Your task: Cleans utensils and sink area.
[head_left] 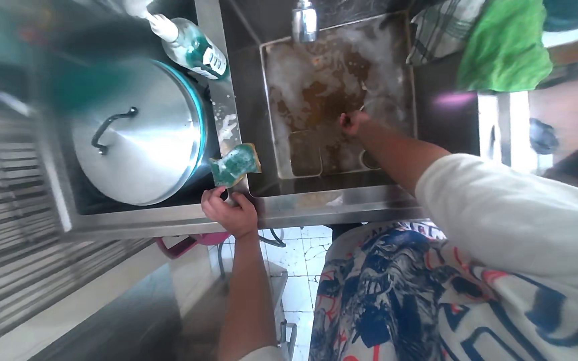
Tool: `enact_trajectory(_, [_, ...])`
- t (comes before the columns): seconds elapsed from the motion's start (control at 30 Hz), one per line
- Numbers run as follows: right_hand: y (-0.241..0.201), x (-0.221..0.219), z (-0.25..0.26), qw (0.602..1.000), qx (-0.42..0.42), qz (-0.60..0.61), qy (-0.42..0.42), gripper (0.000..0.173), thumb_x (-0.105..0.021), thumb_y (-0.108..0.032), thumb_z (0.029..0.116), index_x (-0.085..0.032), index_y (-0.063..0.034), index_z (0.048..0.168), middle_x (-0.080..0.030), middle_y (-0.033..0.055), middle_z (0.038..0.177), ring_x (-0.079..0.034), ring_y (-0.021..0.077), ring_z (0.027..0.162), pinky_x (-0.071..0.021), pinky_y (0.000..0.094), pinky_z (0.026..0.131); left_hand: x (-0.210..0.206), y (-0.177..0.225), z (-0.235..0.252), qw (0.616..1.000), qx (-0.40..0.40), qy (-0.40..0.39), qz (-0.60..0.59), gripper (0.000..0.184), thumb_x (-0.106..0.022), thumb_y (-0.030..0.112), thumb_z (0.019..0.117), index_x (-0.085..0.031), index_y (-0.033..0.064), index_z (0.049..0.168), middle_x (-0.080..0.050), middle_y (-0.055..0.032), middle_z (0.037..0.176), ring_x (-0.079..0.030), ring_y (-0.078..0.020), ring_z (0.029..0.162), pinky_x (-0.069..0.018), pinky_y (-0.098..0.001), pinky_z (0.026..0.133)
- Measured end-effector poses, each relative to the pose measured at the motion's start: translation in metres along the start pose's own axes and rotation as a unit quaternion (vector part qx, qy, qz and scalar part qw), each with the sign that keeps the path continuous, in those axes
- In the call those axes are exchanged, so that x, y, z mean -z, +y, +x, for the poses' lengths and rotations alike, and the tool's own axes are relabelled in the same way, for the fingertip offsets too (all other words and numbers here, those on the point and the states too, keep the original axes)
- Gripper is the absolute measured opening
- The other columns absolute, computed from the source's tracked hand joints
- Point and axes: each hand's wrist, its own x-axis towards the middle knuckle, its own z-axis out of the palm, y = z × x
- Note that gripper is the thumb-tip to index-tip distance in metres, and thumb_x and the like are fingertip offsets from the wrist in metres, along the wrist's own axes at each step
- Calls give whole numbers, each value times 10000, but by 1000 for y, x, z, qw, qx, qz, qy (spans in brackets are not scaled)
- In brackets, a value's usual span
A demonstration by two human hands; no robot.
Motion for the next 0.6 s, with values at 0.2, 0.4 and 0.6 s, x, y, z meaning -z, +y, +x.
enact_trajectory(0.2, [3,5,2,993,16,-117,-9,150,-417,-153,1107,-531,-55,1116,-533,25,818,-533,83,601,-504,204,572,2,0,0,1000,7,-15,-6,350,-552,183,914,-619,-53,1164,-594,-305,1270,-499,-462,1310,-343,-537,1142])
enact_trajectory(0.4, [-8,13,4,877,116,-465,26,347,-462,-198,1092,-572,34,1326,-641,136,1054,-622,176,787,-548,343,736,1,0,-1,1000,10,-5,-7,332,-558,176,907,-623,-32,1158,-594,-282,1272,-495,-433,1316,-335,-513,1147])
enact_trajectory(0.6, [-17,13,3,756,172,-631,36,462,-688,-176,982,-575,75,1354,-574,279,1412,-573,411,1314,-470,567,1094,1,0,-1,1000,9,0,-7,324,-560,173,910,-621,-30,1155,-598,-277,1262,-495,-435,1314,-337,-520,1147])
